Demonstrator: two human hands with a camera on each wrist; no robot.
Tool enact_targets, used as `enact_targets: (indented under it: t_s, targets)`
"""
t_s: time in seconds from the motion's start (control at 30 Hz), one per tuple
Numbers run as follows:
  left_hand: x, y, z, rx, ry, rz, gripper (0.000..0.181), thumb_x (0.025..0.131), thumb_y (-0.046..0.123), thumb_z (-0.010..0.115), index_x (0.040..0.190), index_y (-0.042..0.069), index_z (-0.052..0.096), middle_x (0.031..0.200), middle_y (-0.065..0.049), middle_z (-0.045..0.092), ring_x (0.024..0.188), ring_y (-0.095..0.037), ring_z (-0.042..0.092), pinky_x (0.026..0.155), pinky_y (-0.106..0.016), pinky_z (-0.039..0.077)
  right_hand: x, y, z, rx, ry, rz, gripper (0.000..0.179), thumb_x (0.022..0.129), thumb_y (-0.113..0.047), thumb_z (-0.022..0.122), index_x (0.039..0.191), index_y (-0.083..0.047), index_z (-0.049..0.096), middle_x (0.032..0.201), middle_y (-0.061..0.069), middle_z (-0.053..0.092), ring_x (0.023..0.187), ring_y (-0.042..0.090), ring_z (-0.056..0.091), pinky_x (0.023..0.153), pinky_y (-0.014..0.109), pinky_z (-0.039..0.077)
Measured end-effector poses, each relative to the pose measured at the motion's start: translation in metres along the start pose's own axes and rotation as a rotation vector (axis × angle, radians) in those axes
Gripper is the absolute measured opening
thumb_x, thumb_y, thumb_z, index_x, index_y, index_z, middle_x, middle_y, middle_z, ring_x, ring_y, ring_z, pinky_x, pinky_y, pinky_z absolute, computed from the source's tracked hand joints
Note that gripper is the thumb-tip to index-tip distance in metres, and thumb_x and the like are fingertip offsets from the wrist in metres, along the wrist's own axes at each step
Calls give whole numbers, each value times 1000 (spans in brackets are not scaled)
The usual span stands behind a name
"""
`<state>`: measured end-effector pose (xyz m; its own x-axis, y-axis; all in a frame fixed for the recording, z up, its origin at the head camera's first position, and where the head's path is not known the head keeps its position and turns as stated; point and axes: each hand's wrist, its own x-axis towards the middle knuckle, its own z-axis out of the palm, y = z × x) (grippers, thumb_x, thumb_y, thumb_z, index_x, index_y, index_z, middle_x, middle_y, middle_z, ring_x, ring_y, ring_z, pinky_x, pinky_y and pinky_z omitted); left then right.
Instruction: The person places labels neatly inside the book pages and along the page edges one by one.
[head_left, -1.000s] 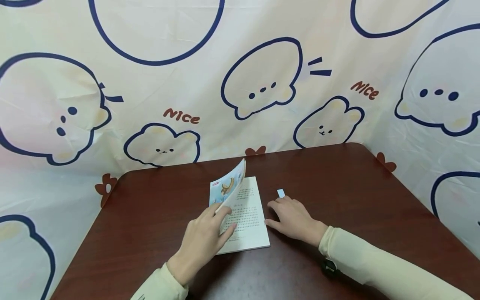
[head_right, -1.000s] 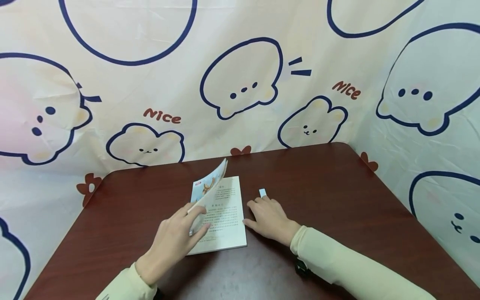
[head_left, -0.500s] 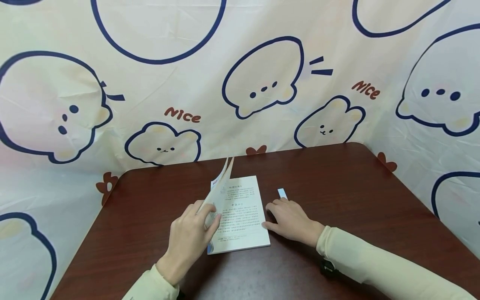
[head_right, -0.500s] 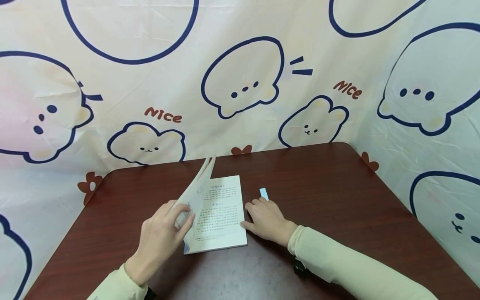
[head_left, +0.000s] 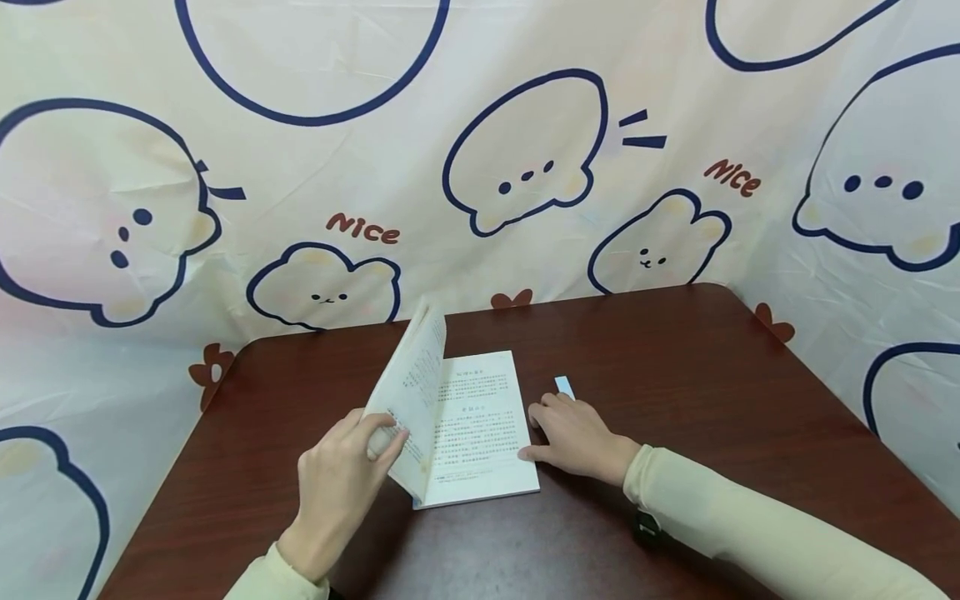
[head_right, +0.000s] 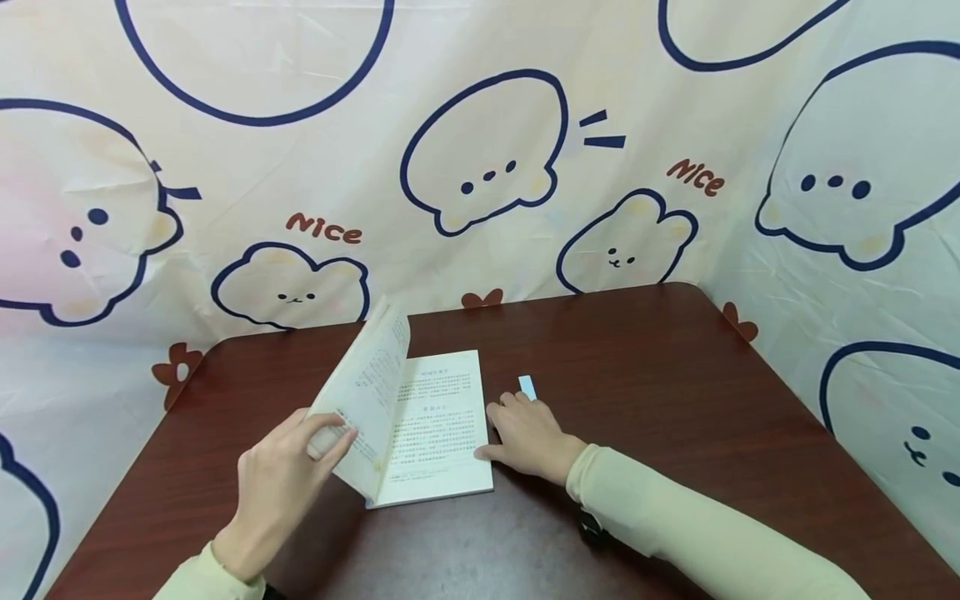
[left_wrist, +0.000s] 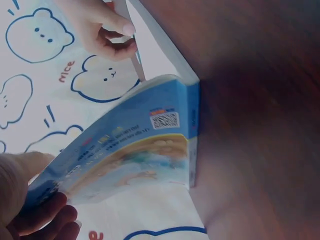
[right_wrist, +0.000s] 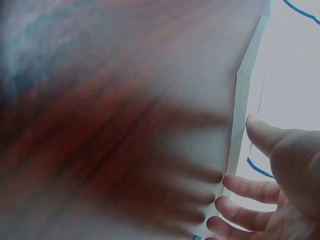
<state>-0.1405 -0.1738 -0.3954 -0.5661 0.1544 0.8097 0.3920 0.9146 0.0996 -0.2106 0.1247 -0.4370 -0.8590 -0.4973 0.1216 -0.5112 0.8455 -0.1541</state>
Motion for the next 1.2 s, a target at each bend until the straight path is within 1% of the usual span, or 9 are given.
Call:
enact_targets:
  t_s: [0.2, 0.37, 0.53, 0.63, 0.77, 0.87, 0.97, 1.07, 1.2]
  targets:
    - [-6, -8, -5, 54, 34, -31, 28, 65, 23, 93, 83, 14, 74, 72, 2, 66, 49, -14, 52, 36, -27, 30, 4, -3, -3, 38, -44, 23, 41, 80, -49, 83, 82, -16, 59, 75, -3, 50, 71, 14, 42, 62, 31, 34]
    - [-11, -14, -8, 80, 39, -56, 28, 64, 20, 93, 84, 13, 74, 75, -2, 67, 60, -22, 61, 36, -32, 36, 6, -5, -6, 97, -94, 33, 37, 82, -43, 82, 77, -18, 56, 72, -5, 51, 75, 16, 44, 69, 34, 32]
    - [-20, -19, -12, 89, 9, -112, 49, 59, 16, 97, 101, 10, 73, 108, -12, 70, 97, -34, 66, 43, -44, 48, 6, -8, -10, 142, -136, 43, 36, 84, -40, 82, 77, -17, 55, 70, -4, 53, 74, 17, 44, 71, 36, 31]
    - [-23, -25, -14, 148, -15, -93, 70, 57, 17, 98, 120, 9, 67, 132, -19, 60, 113, -41, 58, 62, -50, 55, 7, -8, -10, 155, -147, 43, 35, 85, -39, 81, 77, -17, 55, 69, -4, 53, 73, 16, 44, 71, 35, 30]
    - [-23, -32, -11, 234, -115, 46, 83, 62, 16, 94, 137, 15, 58, 150, -24, 45, 130, -46, 46, 94, -59, 45, 6, -7, -10, 158, -151, 44, 35, 85, -39, 81, 77, -16, 55, 69, -4, 52, 72, 15, 43, 70, 34, 30]
    - [-22, -34, -7, 237, -264, 200, 76, 73, 5, 83, 142, 21, 56, 157, -19, 41, 138, -45, 42, 103, -60, 41, 5, -6, -10, 154, -149, 48, 35, 85, -39, 81, 77, -17, 55, 68, -4, 51, 70, 15, 43, 69, 33, 30]
    - [-19, -35, -4, 207, -428, 323, 66, 81, -9, 66, 141, 19, 59, 155, -13, 47, 139, -42, 47, 106, -55, 46, 5, -6, -9, 162, -153, 47, 35, 86, -38, 80, 77, -17, 54, 68, -4, 50, 69, 15, 43, 67, 32, 30]
    - [-17, -36, -4, 166, -533, 345, 57, 83, -16, 60, 133, 13, 66, 147, -9, 58, 132, -39, 56, 102, -48, 52, 6, -6, -9, 177, -162, 40, 35, 86, -39, 80, 78, -17, 55, 67, -4, 50, 67, 14, 43, 65, 31, 29]
    - [-12, -34, -1, 80, -585, 281, 39, 85, -10, 66, 120, 5, 71, 136, -11, 67, 124, -34, 65, 99, -42, 54, 8, -5, -11, 177, -169, 44, 35, 86, -40, 80, 77, -18, 54, 65, -5, 50, 61, 12, 41, 61, 28, 28]
